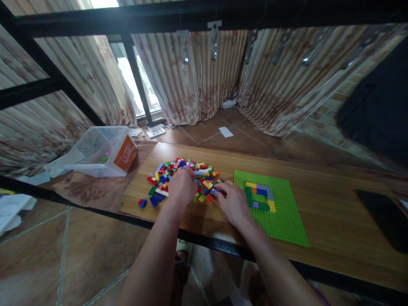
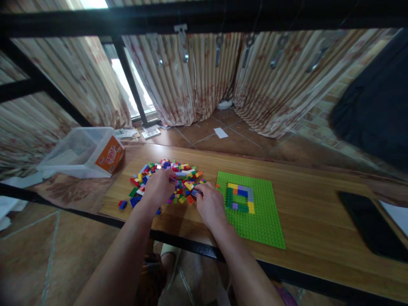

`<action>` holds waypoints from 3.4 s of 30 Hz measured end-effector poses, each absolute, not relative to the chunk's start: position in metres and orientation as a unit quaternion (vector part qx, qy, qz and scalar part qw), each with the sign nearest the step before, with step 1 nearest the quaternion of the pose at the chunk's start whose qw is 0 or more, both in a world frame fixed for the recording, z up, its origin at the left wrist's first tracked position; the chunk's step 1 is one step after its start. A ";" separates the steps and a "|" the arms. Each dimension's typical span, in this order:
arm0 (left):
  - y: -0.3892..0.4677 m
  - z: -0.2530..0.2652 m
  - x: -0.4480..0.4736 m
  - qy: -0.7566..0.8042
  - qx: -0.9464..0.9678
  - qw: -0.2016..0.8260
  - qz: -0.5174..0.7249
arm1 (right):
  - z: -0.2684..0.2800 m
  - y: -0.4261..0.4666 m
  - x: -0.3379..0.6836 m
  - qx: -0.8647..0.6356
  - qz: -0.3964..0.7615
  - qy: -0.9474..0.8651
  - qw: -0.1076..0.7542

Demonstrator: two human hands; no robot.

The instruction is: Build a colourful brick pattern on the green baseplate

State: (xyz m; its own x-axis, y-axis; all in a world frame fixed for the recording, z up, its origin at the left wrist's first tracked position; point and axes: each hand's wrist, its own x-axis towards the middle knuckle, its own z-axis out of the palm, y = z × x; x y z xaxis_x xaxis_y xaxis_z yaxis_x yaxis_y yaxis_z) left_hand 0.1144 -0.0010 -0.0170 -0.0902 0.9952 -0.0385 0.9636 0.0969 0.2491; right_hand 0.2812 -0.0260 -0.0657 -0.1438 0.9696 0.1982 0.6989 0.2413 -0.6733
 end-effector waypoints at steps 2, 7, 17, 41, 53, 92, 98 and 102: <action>-0.001 -0.016 0.113 0.735 0.667 0.094 0.082 | -0.063 -0.029 0.282 -0.565 0.228 -0.726 0.318; 0.001 -0.014 0.109 0.742 0.657 0.091 0.101 | -0.061 -0.042 0.278 -0.536 0.237 -0.766 0.264; 0.006 -0.010 0.113 0.711 0.666 0.138 0.179 | -0.057 -0.048 0.269 -0.536 0.242 -0.755 0.290; -0.020 -0.040 0.223 0.496 0.823 0.194 0.199 | -0.061 -0.039 0.428 -0.656 0.257 -0.607 0.368; -0.031 -0.050 0.251 0.473 0.856 0.123 0.167 | -0.064 -0.035 0.421 -0.707 0.184 -0.616 0.293; -0.032 -0.053 0.256 0.501 0.836 0.153 0.165 | -0.066 -0.039 0.407 -0.701 0.093 -0.667 0.237; -0.033 -0.053 0.255 0.498 0.838 0.159 0.158 | -0.068 -0.040 0.407 -0.710 0.099 -0.651 0.250; -0.035 -0.053 0.258 0.499 0.840 0.154 0.146 | -0.066 -0.042 0.412 -0.721 0.123 -0.633 0.255</action>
State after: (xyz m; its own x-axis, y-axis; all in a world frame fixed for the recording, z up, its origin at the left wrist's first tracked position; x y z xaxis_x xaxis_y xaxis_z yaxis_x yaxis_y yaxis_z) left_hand 0.2578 -0.0349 -0.0527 0.4599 0.8833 0.0911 0.7936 -0.4549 0.4040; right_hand 0.4123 -0.0417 -0.0662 0.1689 0.9749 0.1451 0.8494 -0.0693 -0.5232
